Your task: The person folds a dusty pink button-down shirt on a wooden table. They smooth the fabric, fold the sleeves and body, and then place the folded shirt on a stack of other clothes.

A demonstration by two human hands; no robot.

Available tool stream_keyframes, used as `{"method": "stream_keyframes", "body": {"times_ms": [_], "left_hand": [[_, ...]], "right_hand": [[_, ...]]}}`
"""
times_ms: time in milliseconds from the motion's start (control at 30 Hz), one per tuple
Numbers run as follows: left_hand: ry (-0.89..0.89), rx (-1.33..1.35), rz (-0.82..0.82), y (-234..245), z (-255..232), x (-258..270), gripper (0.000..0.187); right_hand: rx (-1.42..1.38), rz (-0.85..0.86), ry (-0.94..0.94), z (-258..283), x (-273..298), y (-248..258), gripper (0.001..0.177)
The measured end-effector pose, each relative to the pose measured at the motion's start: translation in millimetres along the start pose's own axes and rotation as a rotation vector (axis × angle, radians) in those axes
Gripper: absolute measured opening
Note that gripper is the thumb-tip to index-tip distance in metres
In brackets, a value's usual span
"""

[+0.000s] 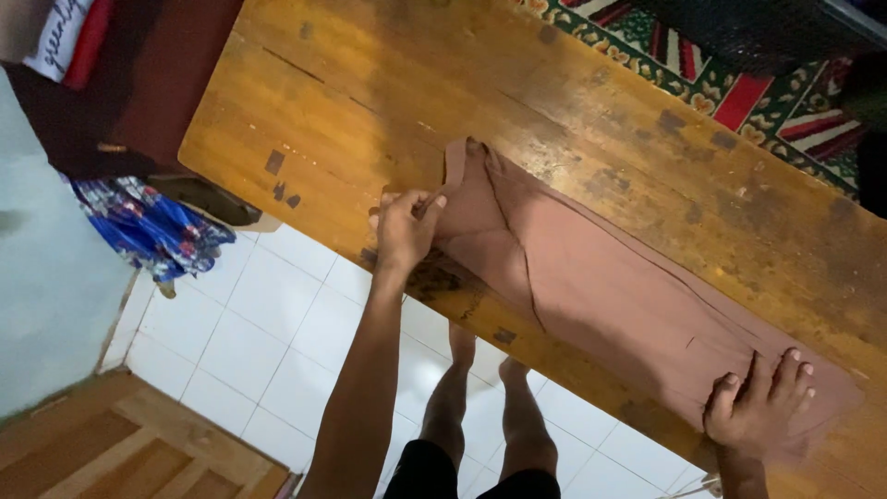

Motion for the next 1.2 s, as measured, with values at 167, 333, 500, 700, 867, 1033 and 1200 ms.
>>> {"method": "stream_keyframes", "body": {"times_ms": [167,333,500,700,867,1033,1200], "left_hand": [[0.168,0.021,0.624,25,-38,-14,0.082],[0.146,0.159,0.582,52,-78,-20,0.022],[-0.15,0.054,0.306,40,-126,19,0.024],[-0.056,0.173,-0.173,36,-97,35,0.04],[-0.649,-0.137,-0.148,6,-231,111,0.043],[-0.816,-0.278,0.093,-77,-250,167,0.088],[-0.633,-0.391,0.181,-70,-252,142,0.117]], "right_hand": [[-0.049,0.036,-0.05,-1,-3,-1,0.056],[-0.024,0.027,-0.034,2,-1,1,0.056],[-0.035,0.041,-0.075,-8,3,1,0.058],[-0.062,0.025,-0.087,-15,3,-2,0.054],[-0.217,0.002,-0.195,-20,-2,12,0.045],[-0.82,-0.56,-0.391,-71,46,45,0.021],[-0.613,-0.542,-0.881,-123,123,52,0.066]]}}
Point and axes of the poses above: each hand's wrist, its own x-axis away from the middle knuckle, its own y-axis out of the back of the hand, z = x × y, the point moved 10 cm from there along -x, towards the middle knuckle, and after that the axes turned 13 degrees about -x, right-handed, at the moved point
